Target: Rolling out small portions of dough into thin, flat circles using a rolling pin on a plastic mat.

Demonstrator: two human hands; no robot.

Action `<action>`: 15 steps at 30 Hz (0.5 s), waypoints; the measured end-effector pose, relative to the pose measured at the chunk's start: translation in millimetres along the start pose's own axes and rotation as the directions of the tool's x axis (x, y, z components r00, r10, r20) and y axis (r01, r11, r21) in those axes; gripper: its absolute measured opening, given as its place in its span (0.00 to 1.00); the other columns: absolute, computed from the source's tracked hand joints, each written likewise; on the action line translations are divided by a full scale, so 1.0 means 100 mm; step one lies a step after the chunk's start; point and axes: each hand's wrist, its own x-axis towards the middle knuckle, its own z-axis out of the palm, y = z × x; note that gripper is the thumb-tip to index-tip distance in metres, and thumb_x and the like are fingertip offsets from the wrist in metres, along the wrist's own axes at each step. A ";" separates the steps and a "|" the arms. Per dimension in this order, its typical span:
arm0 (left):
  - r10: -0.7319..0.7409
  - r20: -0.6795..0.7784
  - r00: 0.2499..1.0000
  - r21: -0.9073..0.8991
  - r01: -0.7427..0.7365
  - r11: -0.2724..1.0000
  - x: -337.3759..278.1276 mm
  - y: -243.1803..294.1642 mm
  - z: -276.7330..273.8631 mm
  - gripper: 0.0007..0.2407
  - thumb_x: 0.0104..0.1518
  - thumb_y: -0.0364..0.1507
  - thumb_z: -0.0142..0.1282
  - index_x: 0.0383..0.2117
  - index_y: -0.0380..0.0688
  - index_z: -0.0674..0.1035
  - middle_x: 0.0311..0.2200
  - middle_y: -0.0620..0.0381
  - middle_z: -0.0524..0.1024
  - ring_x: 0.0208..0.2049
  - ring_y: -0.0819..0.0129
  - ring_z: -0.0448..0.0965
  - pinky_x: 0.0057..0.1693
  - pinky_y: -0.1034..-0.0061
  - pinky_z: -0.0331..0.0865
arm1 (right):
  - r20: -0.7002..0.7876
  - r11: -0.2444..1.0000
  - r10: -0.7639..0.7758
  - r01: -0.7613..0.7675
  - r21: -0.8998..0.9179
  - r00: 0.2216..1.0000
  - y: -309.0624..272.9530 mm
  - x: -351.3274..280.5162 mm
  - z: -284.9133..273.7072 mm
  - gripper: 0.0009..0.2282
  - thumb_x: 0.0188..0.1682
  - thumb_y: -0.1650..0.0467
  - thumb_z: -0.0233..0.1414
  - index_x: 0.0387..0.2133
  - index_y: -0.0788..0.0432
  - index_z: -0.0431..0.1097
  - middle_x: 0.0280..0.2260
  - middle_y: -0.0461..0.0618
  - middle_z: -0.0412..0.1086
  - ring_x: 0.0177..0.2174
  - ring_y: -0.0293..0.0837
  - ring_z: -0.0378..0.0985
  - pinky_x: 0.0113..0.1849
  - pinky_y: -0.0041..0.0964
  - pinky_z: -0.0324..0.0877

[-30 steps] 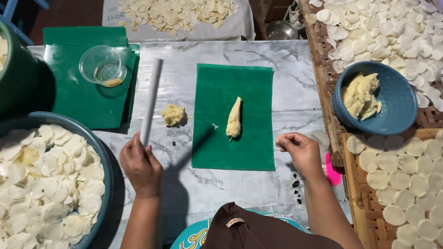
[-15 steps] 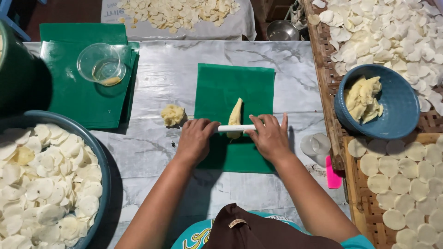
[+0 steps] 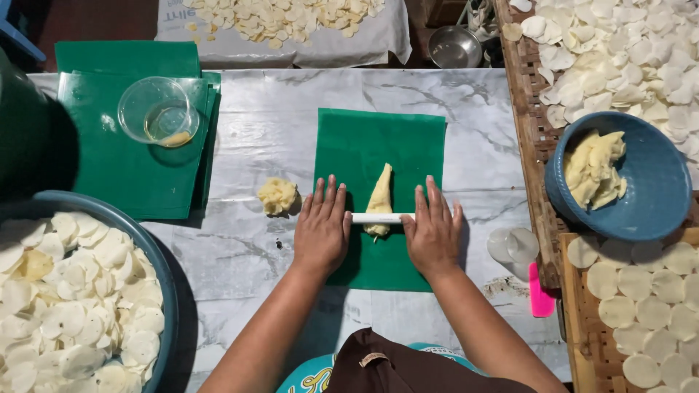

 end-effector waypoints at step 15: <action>0.000 0.040 0.999 0.042 -0.002 0.999 -0.07 0.03 0.14 0.28 0.68 0.44 0.37 0.73 0.50 0.53 0.75 0.52 0.46 0.74 0.52 0.42 0.74 0.57 0.39 | 0.084 0.996 -0.045 0.038 0.080 0.995 0.24 -0.43 0.18 0.27 0.53 0.58 0.51 0.65 0.52 0.62 0.50 0.47 0.65 0.51 0.50 0.69 0.57 0.55 0.59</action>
